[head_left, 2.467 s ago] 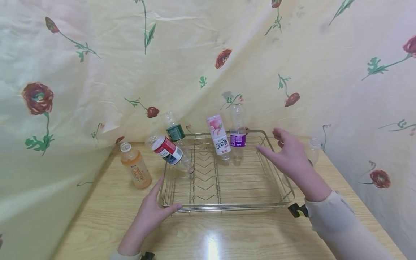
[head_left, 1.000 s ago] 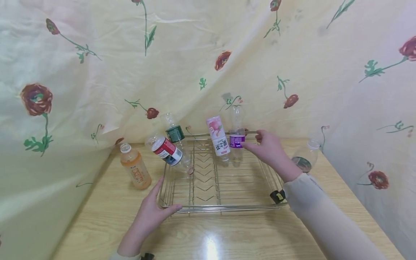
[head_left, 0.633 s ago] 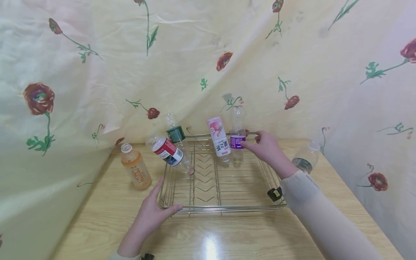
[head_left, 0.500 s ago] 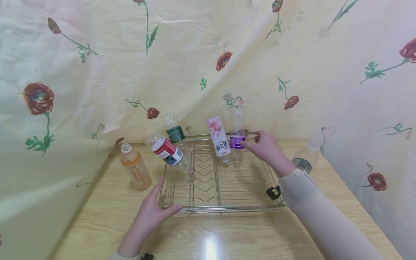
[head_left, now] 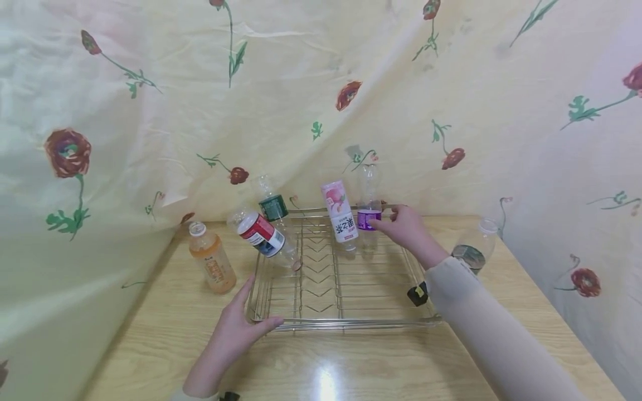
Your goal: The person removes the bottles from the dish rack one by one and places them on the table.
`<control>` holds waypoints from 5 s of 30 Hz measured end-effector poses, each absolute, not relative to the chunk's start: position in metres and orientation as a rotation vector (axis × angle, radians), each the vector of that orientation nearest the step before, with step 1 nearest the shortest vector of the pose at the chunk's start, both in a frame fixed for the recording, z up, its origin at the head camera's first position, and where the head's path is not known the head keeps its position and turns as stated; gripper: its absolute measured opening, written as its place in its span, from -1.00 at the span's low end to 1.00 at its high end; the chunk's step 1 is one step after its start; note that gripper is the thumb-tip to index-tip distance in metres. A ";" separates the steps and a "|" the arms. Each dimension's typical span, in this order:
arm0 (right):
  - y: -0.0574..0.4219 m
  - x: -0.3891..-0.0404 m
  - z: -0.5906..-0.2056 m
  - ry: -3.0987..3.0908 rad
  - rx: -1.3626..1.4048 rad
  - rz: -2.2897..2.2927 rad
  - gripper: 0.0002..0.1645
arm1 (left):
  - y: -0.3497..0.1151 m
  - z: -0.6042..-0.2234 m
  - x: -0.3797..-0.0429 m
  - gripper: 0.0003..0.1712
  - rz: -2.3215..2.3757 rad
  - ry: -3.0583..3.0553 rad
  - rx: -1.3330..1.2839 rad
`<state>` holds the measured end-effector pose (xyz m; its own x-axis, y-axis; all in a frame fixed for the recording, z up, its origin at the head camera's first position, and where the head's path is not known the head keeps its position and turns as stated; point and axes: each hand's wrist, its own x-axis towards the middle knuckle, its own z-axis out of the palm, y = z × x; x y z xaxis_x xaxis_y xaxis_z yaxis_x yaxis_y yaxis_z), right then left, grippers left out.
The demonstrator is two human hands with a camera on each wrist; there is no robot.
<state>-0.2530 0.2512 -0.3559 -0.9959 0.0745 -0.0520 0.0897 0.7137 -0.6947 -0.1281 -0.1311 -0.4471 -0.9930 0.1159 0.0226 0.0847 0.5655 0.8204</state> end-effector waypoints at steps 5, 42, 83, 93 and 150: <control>0.249 -0.257 -0.357 2.877 0.142 -1.209 0.15 | -0.131 -0.447 -0.127 0.36 1.453 2.743 0.180; 0.244 -0.283 -0.386 2.868 0.146 -1.253 -0.22 | -0.132 -0.453 -0.130 0.42 1.484 2.748 0.190; 0.252 -0.293 -0.394 2.857 0.138 -1.268 -0.17 | -0.132 -0.446 -0.126 0.37 1.465 2.754 0.189; 0.254 -0.291 -0.394 2.896 0.134 -1.253 -0.15 | -0.132 -0.450 -0.127 0.41 1.469 2.745 0.176; 0.260 -0.286 -0.390 2.889 0.174 -1.252 -0.06 | -0.129 -0.447 -0.126 0.37 1.465 2.753 0.163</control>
